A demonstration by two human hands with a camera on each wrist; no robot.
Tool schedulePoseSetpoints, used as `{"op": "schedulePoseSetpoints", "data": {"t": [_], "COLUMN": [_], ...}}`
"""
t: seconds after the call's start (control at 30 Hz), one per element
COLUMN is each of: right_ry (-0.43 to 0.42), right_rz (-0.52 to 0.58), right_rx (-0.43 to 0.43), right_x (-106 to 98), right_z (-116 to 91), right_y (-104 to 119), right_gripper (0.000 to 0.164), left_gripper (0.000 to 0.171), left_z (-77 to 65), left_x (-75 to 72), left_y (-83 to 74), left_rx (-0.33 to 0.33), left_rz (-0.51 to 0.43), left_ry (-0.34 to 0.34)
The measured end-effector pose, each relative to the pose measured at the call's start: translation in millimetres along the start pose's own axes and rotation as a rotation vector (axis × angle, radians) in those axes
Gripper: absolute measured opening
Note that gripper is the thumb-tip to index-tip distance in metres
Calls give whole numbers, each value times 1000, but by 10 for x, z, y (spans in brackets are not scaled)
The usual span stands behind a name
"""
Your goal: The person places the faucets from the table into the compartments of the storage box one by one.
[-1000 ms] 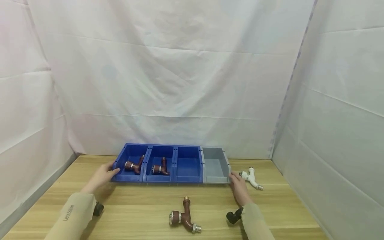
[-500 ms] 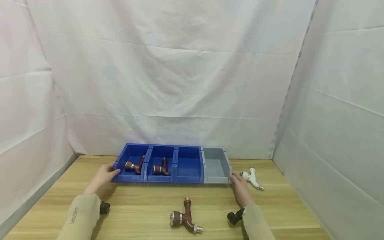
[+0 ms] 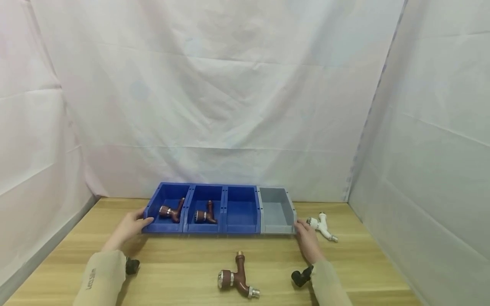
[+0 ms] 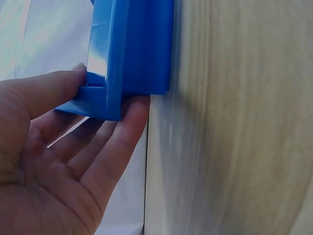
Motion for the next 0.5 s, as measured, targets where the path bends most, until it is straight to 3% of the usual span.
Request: {"op": "schedulePoseSetpoints", "data": {"t": [0.13,0.33,0.5], "right_ry": [14,77,167], "right_rz": [41,123,199], "right_rx": [7,13,-156], "right_x": [-50,-83,-108], "right_z": [11,-22,-75], "right_y": [16,22,100], "right_gripper": [58,58,58], "left_gripper": [56,56,58], "left_z": [18,13,5], "left_x": [-4,3,-3], "left_y": [-45,10,51], "left_rx": [-2,6,2], "left_rz": [-29,-25,-13], "left_ry": [9,27,29]}}
Point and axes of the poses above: each hand's wrist, its own z-axis towards the middle knuckle, its own x-axis out of the palm, y = z × x, the point moved 1 cm from there along z, towards the middle knuckle, and after that the axes turned 1 degree about -x, right-handed, at the moved point
